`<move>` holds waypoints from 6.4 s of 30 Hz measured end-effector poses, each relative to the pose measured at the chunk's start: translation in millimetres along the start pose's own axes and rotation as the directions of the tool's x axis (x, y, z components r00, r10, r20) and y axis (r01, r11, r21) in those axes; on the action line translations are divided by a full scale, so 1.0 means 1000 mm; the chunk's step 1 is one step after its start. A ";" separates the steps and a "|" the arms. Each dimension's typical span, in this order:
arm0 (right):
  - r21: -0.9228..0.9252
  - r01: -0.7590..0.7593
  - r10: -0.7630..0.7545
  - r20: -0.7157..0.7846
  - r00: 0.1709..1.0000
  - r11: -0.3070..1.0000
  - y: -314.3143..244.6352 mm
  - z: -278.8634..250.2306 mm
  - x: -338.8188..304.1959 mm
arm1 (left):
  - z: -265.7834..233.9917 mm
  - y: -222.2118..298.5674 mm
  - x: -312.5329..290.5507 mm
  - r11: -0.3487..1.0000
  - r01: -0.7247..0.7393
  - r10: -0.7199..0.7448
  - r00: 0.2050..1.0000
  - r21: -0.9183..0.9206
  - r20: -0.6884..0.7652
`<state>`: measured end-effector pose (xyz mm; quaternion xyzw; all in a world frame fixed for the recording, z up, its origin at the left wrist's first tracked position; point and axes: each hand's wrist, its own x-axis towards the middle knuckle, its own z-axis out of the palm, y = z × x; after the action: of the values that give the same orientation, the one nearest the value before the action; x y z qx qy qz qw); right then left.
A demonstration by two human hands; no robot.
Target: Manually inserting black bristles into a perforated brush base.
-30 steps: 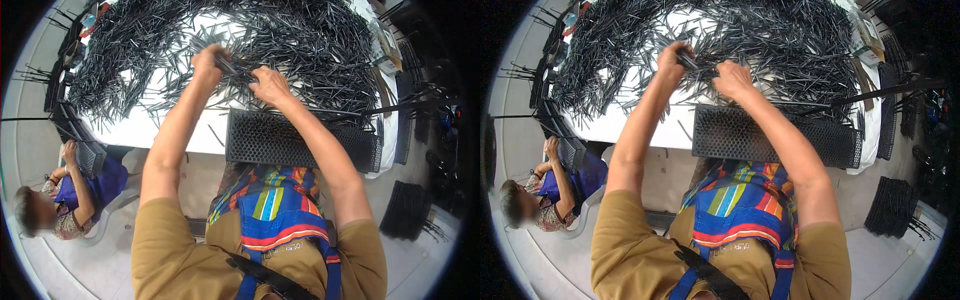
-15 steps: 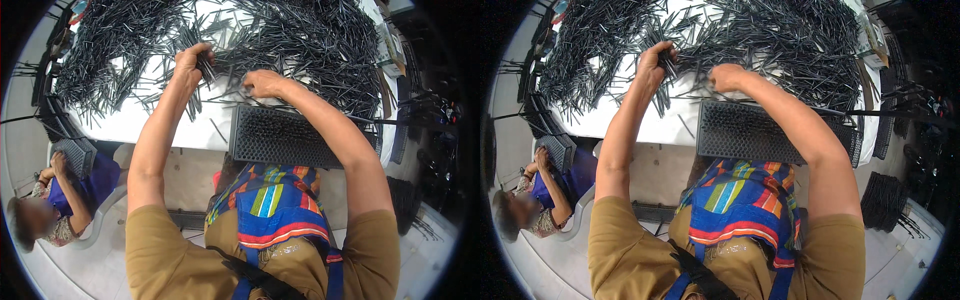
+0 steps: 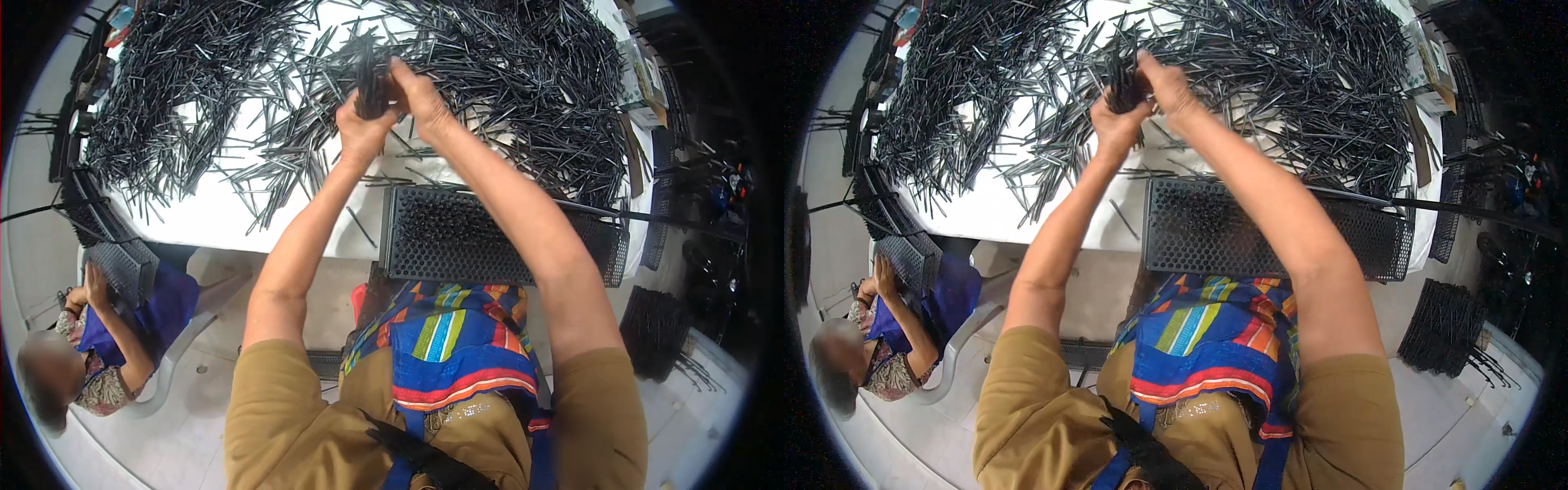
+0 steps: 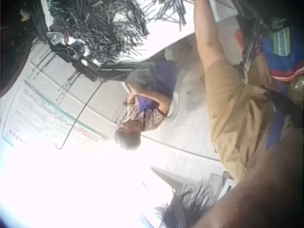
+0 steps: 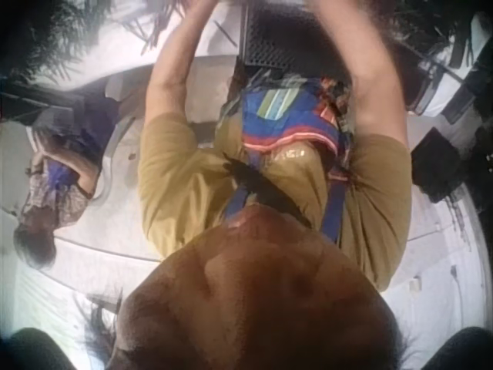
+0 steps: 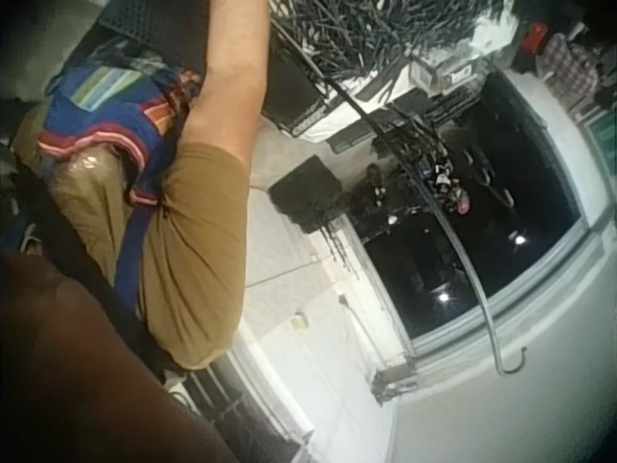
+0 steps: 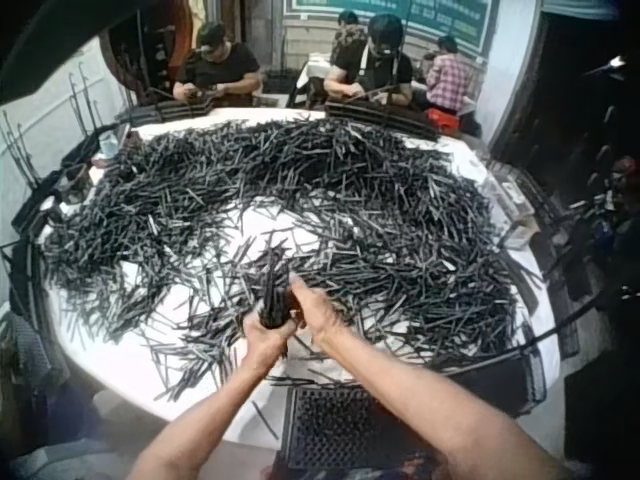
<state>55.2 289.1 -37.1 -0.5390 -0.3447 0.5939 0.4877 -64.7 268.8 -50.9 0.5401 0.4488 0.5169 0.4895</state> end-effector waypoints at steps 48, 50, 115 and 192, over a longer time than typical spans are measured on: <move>0.254 0.143 -0.088 -0.216 0.973 0.957 0.007 0.025 -0.081 | 0.014 0.029 -0.008 0.365 0.323 -0.547 0.833 -0.873 0.079; 0.145 0.126 -0.077 -0.303 0.950 0.981 0.002 0.021 -0.088 | 0.003 0.030 -0.002 0.327 0.274 -0.549 0.834 -0.904 0.054; 0.010 -0.237 0.237 -0.026 0.971 0.971 0.056 -0.059 -0.335 | -0.002 0.098 -0.284 0.661 0.748 -0.710 0.647 -0.051 0.279; -0.087 0.238 -0.252 -0.258 0.933 0.967 0.028 -0.001 -0.272 | -0.045 0.078 -0.267 0.225 0.791 -0.865 0.431 -0.568 0.258</move>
<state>34.5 22.4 19.8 -0.5800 -0.3565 0.4409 0.5849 -127.5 -2.0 -6.3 -0.0051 0.4959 0.3205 0.8070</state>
